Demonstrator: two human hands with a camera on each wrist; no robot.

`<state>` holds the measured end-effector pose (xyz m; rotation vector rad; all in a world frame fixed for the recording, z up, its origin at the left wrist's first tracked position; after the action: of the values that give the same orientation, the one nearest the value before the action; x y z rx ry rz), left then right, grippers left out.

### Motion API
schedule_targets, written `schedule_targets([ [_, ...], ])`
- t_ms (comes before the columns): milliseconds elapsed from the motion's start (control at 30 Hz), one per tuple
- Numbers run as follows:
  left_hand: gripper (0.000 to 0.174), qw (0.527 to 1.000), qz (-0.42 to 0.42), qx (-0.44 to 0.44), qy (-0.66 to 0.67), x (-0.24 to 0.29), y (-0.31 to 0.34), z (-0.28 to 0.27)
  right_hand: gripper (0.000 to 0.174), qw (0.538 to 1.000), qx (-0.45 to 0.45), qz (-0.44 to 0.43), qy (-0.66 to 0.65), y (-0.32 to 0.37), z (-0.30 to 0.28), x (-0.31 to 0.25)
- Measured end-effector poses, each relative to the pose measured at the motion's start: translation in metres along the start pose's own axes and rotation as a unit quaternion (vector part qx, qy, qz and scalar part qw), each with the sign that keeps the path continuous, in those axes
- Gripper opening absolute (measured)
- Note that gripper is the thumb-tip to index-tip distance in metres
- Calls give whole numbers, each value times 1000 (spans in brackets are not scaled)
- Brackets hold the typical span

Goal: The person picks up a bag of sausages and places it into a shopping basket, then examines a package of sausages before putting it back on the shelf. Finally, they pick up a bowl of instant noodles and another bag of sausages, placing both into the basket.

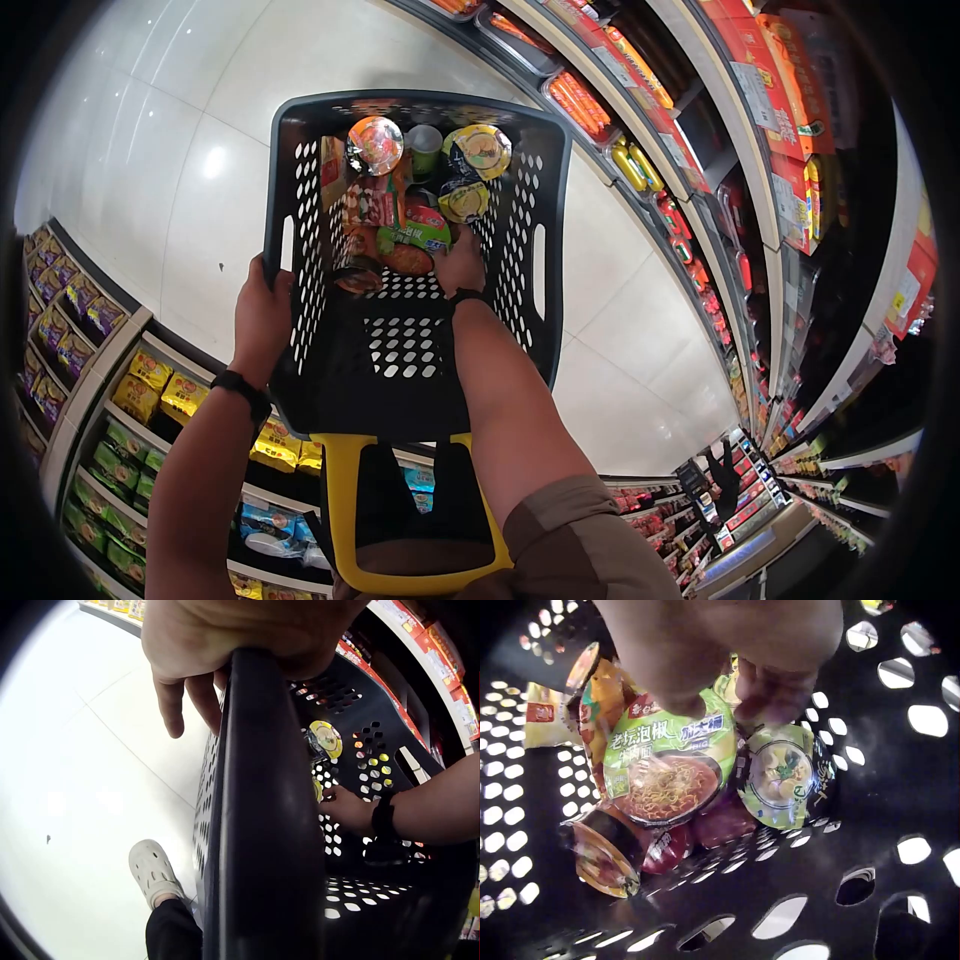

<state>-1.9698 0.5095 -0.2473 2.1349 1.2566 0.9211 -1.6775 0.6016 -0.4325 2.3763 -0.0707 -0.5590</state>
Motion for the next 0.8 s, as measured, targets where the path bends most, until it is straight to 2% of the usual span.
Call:
schedule_targets([
  [133, 33, 1000, -1, -4, 0, 2, 0, -1, 57, 997, 31, 14, -66, -9, -12, -10],
  [200, 34, 1000, -6, -7, -3, 0, -1, 0, 60, 992, 81, 2, -101, -16, -26, -20],
  [300, 35, 1000, 6, -2, -5, -4, -2, 1, 63, 991, 116, -55, -28, -32, -49, -44],
  [500, 35, 1000, -1, -15, 14, -3, -1, 0, 62, 985, 136, -105, 12, -68, -66, -59],
  [633, 35, 1000, -4, -11, 4, -6, -3, 2, 64, 985, 101, -134, 33, -63, -60, -60],
  [800, 35, 1000, -12, -20, 6, -4, -1, 1, 56, 984, 41, -173, 7, -46, -39, -68],
])
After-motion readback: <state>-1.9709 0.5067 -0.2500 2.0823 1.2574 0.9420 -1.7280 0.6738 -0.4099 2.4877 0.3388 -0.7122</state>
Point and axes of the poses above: each hand's wrist, its own y-axis away from the middle knuckle, its own z-axis out of the palm, x = y × z, the point moved 6 cm from there along -y, towards the middle knuckle, and after that the axes turned 1 degree about -z, right-handed, at the moved point
